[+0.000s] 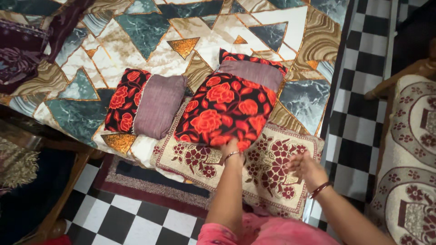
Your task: The person picks up several decorative pillows from a bed and places them onto a nearby sofa. They handle the pillows one by one, arranging them in a row on the sofa seat.
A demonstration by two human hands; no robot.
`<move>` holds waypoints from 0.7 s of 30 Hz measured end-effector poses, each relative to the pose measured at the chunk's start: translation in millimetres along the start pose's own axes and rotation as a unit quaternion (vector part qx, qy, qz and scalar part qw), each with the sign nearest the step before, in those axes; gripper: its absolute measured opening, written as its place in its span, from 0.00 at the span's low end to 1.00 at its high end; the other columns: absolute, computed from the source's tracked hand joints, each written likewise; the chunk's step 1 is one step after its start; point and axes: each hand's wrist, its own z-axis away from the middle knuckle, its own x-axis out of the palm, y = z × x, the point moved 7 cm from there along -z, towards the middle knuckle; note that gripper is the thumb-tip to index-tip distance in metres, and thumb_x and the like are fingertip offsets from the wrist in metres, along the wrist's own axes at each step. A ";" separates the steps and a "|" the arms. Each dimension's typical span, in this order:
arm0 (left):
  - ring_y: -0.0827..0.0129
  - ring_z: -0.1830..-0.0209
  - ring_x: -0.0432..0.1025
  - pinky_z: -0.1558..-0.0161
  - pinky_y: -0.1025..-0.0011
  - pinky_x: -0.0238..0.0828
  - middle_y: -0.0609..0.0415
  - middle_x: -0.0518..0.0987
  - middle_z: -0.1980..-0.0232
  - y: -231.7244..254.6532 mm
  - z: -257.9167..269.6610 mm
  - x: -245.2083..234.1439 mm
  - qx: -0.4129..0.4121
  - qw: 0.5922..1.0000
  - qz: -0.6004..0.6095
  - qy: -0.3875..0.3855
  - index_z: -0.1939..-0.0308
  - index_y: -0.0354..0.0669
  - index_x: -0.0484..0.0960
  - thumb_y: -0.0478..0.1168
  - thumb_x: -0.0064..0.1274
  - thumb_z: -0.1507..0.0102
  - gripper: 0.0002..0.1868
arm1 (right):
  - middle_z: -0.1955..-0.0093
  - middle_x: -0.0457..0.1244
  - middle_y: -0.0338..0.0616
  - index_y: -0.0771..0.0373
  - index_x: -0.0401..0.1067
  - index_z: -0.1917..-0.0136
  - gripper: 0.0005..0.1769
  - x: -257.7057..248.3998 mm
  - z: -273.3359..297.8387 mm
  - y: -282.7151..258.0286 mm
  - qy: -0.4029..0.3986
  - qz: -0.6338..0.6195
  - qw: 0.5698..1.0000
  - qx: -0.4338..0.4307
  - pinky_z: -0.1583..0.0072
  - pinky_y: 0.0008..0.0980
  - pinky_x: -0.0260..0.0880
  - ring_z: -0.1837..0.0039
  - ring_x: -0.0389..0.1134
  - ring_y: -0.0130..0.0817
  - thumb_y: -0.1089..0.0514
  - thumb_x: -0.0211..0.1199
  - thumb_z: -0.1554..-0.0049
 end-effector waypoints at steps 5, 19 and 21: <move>0.67 0.76 0.75 0.79 0.71 0.70 0.53 0.80 0.68 48.3 45.5 61.6 0.056 0.986 -0.053 -0.151 0.61 0.40 0.78 0.32 0.55 0.44 0.08 | 0.56 0.66 0.47 0.63 0.70 0.48 0.33 -47.0 -12.4 -34.0 0.086 -0.066 0.991 -0.072 0.50 0.41 0.67 0.53 0.68 0.39 0.37 0.33 0.29; 0.51 0.51 0.80 0.48 0.57 0.75 0.39 0.84 0.50 -26.3 46.1 -257.2 -0.020 0.742 -0.668 0.053 0.44 0.36 0.81 0.52 0.54 0.37 0.26 | 0.54 0.69 0.49 0.69 0.75 0.46 0.18 -90.3 -90.7 46.0 0.011 0.267 0.955 -0.128 0.48 0.37 0.68 0.51 0.68 0.37 0.52 0.57 0.37; 0.41 0.46 0.76 0.44 0.53 0.72 0.30 0.81 0.45 -7.7 37.7 -245.9 0.159 0.689 -0.697 0.124 0.42 0.29 0.77 0.56 0.58 0.38 0.33 | 0.46 0.69 0.50 0.69 0.73 0.39 0.23 -82.7 -85.9 61.4 0.117 0.342 0.916 -0.173 0.42 0.37 0.69 0.44 0.71 0.38 0.49 0.57 0.38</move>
